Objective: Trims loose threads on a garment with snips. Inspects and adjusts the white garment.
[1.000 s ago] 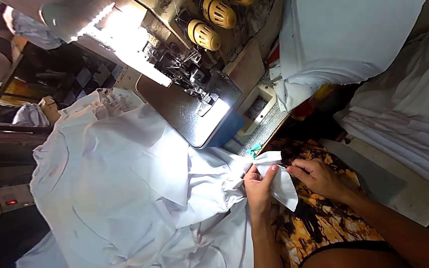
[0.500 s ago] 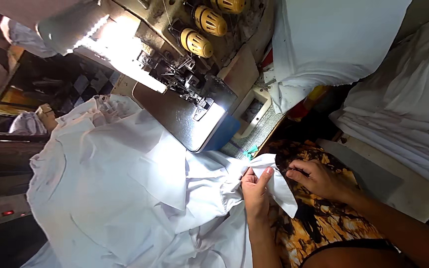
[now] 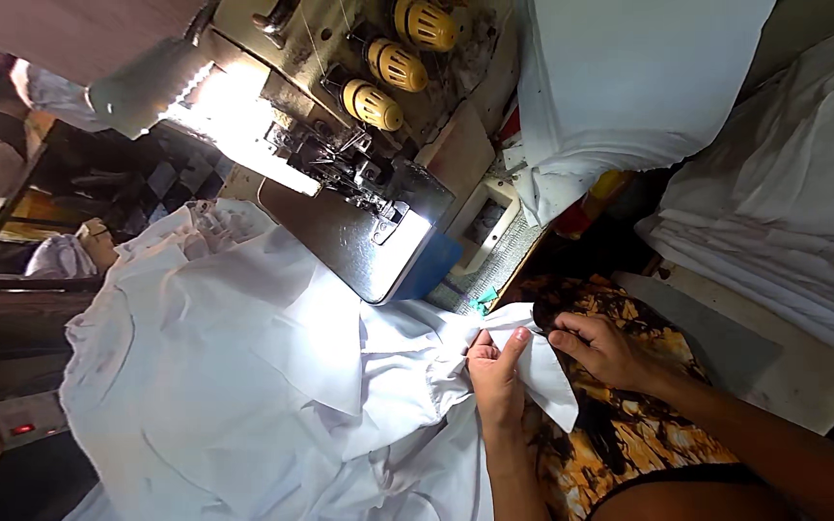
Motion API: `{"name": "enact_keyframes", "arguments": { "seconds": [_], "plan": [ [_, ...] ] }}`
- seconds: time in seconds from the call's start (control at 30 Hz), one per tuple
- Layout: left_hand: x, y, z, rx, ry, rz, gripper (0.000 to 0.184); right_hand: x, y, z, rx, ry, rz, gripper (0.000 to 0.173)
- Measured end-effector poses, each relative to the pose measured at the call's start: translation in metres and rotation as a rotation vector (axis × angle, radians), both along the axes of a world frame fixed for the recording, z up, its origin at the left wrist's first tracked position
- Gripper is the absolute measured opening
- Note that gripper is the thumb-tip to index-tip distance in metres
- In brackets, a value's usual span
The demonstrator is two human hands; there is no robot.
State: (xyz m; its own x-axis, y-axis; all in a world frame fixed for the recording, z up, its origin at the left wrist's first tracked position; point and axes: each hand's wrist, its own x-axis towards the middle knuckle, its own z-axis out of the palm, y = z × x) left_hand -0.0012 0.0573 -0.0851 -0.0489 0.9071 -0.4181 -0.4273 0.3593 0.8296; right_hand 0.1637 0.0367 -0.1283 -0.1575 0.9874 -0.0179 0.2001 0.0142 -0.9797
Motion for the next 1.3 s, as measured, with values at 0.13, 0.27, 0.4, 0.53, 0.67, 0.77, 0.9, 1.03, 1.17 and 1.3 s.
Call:
{"name": "enact_keyframes", "arguments": {
  "seconds": [0.13, 0.27, 0.4, 0.53, 0.67, 0.77, 0.9, 1.03, 1.17, 1.3],
  "plan": [
    [0.001, 0.0, 0.0, -0.018, 0.005, 0.023, 0.018, -0.007, 0.004, 0.004, 0.003, 0.018, 0.006, 0.048],
    [-0.002, 0.0, 0.006, -0.051, -0.063, 0.007, 0.015, -0.008, 0.011, 0.003, 0.045, 0.036, 0.032, 0.048],
    [-0.002, 0.0, 0.01, -0.084, -0.103, 0.006, 0.014, -0.005, 0.011, -0.001, 0.113, -0.01, 0.047, 0.05],
    [0.0, 0.0, 0.009, -0.086, -0.113, 0.022, 0.013, -0.005, 0.009, -0.003, 0.139, -0.008, 0.043, 0.05],
    [0.003, -0.001, 0.006, -0.069, -0.062, 0.071, 0.013, -0.014, 0.007, -0.001, 0.151, -0.019, -0.001, 0.048],
    [0.005, -0.001, 0.006, -0.07, -0.049, 0.086, 0.013, -0.021, 0.006, -0.004, 0.159, -0.029, -0.05, 0.048],
    [0.008, -0.001, 0.003, -0.058, -0.045, 0.098, 0.014, -0.028, 0.001, -0.005, 0.111, -0.025, -0.101, 0.049],
    [0.014, -0.002, 0.002, -0.039, -0.044, 0.127, 0.014, -0.033, -0.002, -0.003, 0.11, -0.002, -0.136, 0.049],
    [0.017, -0.002, 0.001, -0.02, -0.022, 0.156, 0.014, -0.036, -0.003, -0.001, 0.102, 0.027, -0.158, 0.048],
    [0.021, -0.003, 0.003, -0.004, 0.019, 0.179, 0.012, -0.039, -0.005, 0.0, 0.089, 0.069, -0.177, 0.047]
  ]
}}
